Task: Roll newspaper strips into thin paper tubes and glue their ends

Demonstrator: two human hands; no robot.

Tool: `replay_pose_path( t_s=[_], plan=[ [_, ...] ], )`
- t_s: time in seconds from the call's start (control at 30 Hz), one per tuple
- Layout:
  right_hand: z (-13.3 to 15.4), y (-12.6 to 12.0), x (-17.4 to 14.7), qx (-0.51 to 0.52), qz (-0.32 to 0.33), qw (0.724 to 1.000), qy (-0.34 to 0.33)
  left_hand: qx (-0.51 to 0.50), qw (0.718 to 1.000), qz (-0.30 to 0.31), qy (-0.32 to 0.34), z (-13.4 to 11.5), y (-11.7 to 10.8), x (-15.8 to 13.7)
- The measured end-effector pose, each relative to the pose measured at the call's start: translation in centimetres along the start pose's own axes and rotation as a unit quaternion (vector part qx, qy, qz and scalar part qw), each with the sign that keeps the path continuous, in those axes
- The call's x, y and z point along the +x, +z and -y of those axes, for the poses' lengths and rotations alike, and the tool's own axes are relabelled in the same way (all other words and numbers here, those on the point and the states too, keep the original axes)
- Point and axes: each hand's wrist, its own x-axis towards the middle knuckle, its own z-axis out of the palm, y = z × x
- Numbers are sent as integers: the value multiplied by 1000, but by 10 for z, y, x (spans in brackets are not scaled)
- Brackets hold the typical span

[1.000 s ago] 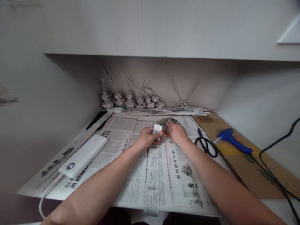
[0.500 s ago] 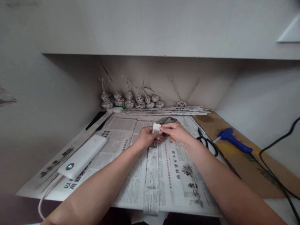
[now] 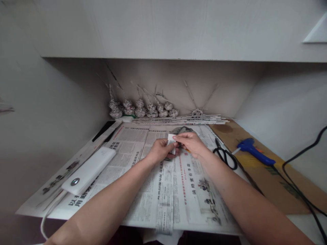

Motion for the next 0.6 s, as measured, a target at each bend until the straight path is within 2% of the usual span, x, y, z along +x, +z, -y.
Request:
replay_pose_path(
  t_s=[0.27,0.47,0.6],
  plan=[
    [4,5,-5,20,10,1000,12,19,1000,9,12,0,0,-2],
    [6,7,-8,-8,-11,1000,12,-2,1000,14,-2,-2,1,-4],
    [4,-1,-6,-59,51,997,-16,-25,1000,15,-7,-4,0,-5]
  ],
)
